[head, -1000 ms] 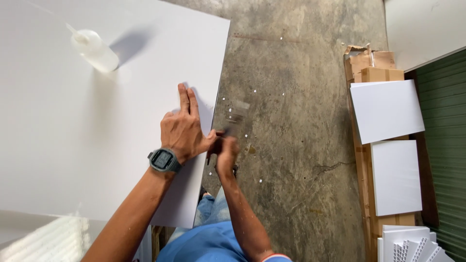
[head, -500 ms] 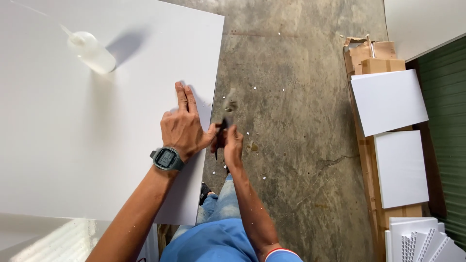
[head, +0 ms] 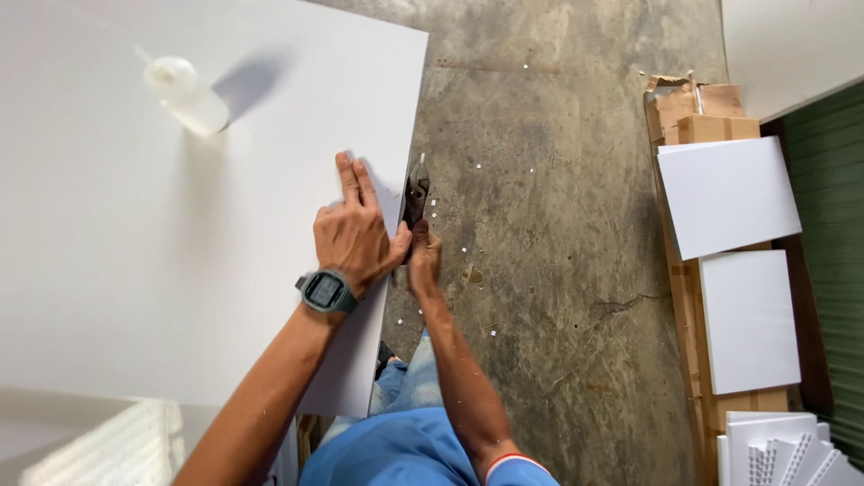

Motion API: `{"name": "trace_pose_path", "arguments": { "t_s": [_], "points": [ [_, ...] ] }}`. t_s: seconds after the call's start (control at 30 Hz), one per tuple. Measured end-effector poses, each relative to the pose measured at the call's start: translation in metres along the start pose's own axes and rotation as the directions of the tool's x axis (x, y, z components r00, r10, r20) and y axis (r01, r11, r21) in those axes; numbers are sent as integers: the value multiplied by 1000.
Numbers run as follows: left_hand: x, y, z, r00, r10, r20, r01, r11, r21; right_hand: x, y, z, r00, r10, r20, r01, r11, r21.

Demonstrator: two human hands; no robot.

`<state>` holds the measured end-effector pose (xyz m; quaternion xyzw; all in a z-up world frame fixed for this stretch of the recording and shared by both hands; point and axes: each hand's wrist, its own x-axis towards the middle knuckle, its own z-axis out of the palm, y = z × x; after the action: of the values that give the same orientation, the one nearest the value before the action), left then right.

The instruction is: Trim and glue the edges of white laminate panels using a utility knife, pliers, and glue.

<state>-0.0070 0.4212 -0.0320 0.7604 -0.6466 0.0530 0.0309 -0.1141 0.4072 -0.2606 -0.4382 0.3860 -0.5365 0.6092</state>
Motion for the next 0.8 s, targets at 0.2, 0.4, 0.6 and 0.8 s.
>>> {"name": "trace_pose_path", "arguments": {
  "t_s": [0.2,0.4,0.6,0.8],
  "points": [
    [-1,-2,7,999,22,-46,-20,999,47,20,-108,20,995,41,87,-58,975,212],
    [1,3,6,997,15,-74,-15,1000,1,46,-42,7,998,-58,27,62,984,-165],
    [-2,0,8,995,28,-95,-26,999,24,31,-91,13,999,20,49,-19,999,-31],
    [1,4,-5,1000,-12,-9,13,1000,28,50,-62,10,999,48,-8,-49,982,-181]
  ]
}}
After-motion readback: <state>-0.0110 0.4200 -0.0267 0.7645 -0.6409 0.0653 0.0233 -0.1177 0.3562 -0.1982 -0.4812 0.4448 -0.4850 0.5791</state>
